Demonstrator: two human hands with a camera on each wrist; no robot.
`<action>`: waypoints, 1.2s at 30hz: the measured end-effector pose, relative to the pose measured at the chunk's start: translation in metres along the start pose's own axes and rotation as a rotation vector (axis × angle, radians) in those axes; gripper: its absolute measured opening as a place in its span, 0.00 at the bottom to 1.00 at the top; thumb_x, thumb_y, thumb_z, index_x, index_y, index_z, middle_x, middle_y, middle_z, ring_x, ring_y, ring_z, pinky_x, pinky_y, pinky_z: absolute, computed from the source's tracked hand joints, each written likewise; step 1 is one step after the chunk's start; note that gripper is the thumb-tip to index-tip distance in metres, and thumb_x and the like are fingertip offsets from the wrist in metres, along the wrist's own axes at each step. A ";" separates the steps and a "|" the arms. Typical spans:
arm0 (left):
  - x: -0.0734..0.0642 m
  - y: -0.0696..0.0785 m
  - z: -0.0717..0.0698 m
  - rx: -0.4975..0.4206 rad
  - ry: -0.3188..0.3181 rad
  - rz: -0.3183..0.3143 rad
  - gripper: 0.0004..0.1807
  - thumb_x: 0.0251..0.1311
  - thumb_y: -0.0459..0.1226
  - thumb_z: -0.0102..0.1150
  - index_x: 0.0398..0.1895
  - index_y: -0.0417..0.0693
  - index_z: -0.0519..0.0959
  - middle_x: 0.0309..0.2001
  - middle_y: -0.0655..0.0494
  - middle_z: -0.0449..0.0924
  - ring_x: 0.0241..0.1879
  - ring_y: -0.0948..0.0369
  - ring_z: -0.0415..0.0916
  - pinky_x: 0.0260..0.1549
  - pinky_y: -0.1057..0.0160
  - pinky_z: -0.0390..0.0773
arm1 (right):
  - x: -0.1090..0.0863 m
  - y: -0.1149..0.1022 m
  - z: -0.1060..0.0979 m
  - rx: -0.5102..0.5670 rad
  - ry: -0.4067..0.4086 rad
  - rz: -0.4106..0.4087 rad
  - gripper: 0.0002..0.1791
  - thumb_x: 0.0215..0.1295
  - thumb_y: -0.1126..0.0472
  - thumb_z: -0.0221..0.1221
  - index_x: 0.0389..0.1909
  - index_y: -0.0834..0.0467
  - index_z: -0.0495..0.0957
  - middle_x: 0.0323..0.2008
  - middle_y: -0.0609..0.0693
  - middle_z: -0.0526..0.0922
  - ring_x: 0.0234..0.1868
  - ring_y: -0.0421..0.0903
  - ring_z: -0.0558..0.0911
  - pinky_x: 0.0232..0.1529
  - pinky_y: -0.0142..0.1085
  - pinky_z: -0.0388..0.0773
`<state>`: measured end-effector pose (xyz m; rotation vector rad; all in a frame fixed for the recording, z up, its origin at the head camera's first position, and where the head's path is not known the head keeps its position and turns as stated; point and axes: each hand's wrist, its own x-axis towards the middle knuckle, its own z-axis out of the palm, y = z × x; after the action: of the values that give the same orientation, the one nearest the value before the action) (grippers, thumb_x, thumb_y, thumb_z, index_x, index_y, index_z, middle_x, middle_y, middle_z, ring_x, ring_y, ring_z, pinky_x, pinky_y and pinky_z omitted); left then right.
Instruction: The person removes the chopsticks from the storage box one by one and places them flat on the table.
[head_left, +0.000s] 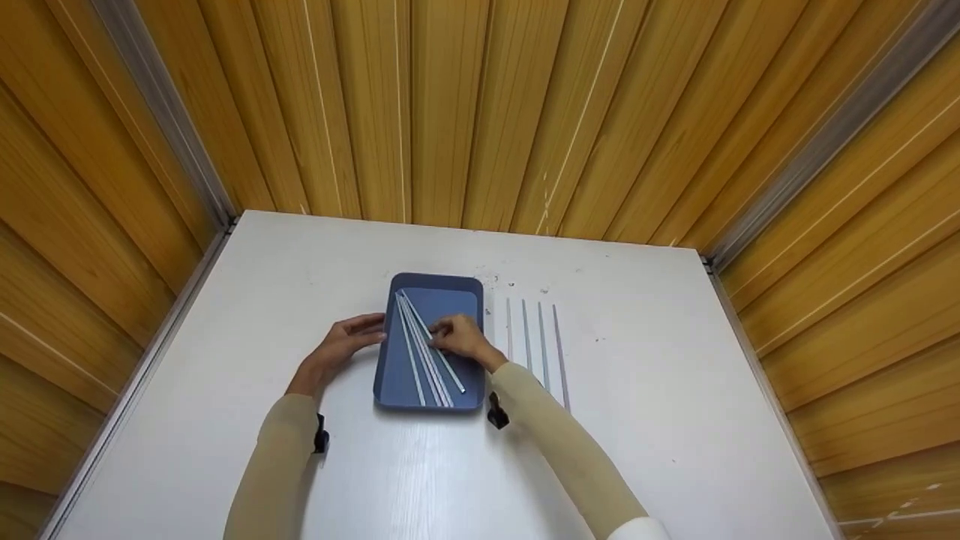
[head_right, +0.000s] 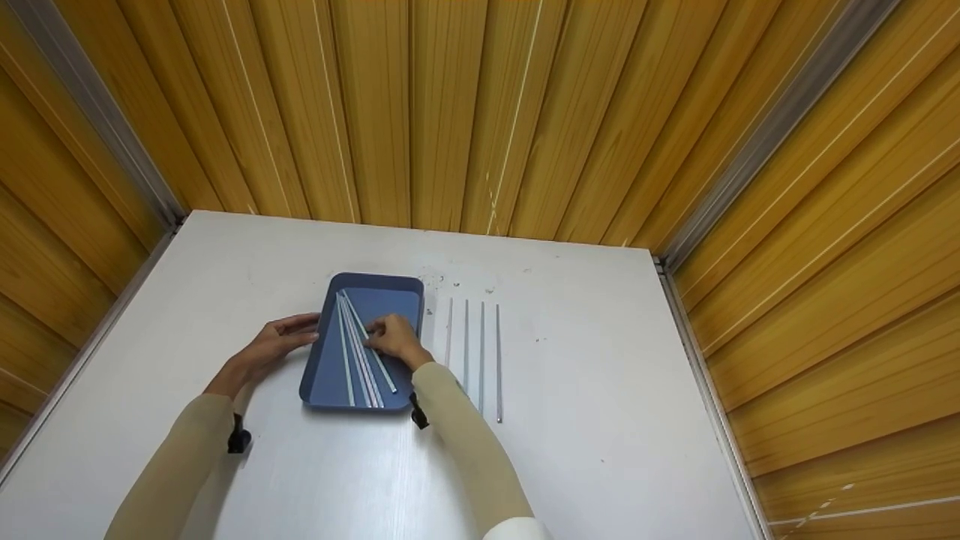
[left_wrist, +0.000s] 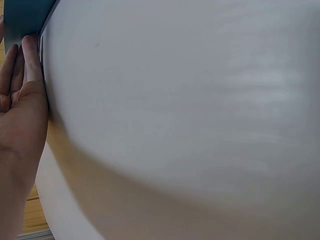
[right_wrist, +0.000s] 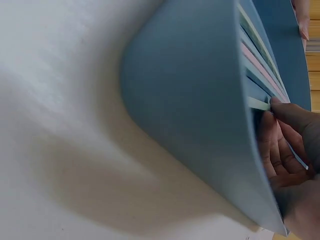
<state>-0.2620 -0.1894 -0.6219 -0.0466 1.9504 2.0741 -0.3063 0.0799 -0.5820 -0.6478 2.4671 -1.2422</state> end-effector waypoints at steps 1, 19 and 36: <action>0.000 0.000 0.000 0.001 0.000 0.002 0.36 0.62 0.37 0.71 0.73 0.42 0.70 0.71 0.42 0.73 0.70 0.55 0.73 0.61 0.69 0.77 | 0.000 0.000 0.001 -0.015 0.006 -0.013 0.14 0.60 0.71 0.68 0.47 0.71 0.85 0.31 0.65 0.88 0.19 0.31 0.75 0.23 0.22 0.76; 0.000 0.000 0.000 -0.016 -0.006 0.000 0.36 0.63 0.35 0.70 0.73 0.40 0.69 0.70 0.40 0.73 0.68 0.55 0.75 0.60 0.69 0.78 | -0.006 0.003 -0.001 0.011 0.008 -0.023 0.15 0.60 0.72 0.66 0.47 0.73 0.84 0.35 0.66 0.88 0.22 0.33 0.75 0.22 0.23 0.74; -0.001 -0.001 0.001 -0.006 -0.012 0.023 0.35 0.65 0.34 0.68 0.74 0.37 0.68 0.71 0.37 0.71 0.72 0.47 0.70 0.57 0.72 0.78 | -0.012 -0.006 -0.008 0.315 0.032 0.152 0.18 0.68 0.67 0.61 0.56 0.70 0.82 0.47 0.66 0.87 0.33 0.43 0.85 0.38 0.41 0.89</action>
<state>-0.2605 -0.1884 -0.6222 -0.0128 1.9467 2.0899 -0.2979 0.0888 -0.5715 -0.3527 2.2266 -1.5422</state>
